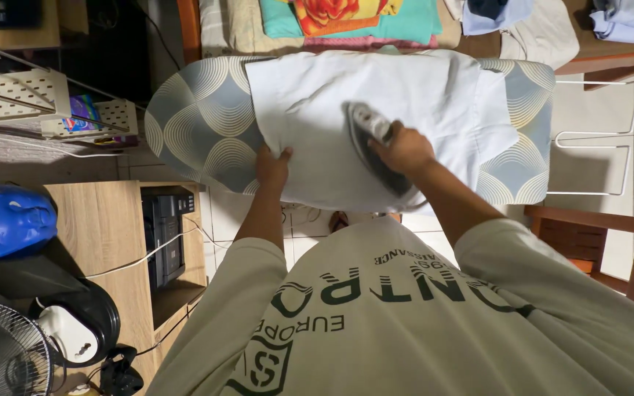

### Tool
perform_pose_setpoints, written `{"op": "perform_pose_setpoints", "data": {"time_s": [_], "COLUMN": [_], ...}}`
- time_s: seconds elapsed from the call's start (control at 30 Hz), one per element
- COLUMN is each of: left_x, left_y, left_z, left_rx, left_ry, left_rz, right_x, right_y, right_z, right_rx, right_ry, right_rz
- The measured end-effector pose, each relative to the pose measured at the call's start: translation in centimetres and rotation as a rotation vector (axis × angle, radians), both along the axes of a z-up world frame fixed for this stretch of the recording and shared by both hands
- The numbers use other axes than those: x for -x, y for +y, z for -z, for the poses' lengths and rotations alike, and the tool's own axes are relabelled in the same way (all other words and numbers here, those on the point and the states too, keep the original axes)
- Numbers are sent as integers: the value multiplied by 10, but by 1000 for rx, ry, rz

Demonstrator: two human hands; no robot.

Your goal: The person picks up a white shirt from a pile of clothes, spreads it onto an ironing board, and irons different sections of the garment using an iron.

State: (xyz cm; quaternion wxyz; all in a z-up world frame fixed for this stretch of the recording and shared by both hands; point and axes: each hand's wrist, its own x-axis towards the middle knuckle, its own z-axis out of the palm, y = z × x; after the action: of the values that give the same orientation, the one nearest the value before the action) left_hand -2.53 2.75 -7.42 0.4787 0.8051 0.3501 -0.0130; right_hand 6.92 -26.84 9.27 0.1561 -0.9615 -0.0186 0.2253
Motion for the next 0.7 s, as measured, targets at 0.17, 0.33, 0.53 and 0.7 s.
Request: {"op": "perform_pose_setpoints", "data": {"time_s": [0.17,0.33,0.53,0.7], "left_x": [5,13,-9,-18], "left_y": [39,34,-88,-90], "left_z": [-8,-38,-56,-75], "left_rx": [-362,-693,-588,-485], "left_ry": [-129,-9,259,373], "left_rz": [-149,-40,679,689], "right_x": [41,38,1,-75], "right_y": [-49,-83,-89,-86], "right_z": [-21,-8,33,38], "right_rx": [50,36,-9,-76], "right_ry": [109,87,-3,-80], "right_rz": [29,231,381,428]}}
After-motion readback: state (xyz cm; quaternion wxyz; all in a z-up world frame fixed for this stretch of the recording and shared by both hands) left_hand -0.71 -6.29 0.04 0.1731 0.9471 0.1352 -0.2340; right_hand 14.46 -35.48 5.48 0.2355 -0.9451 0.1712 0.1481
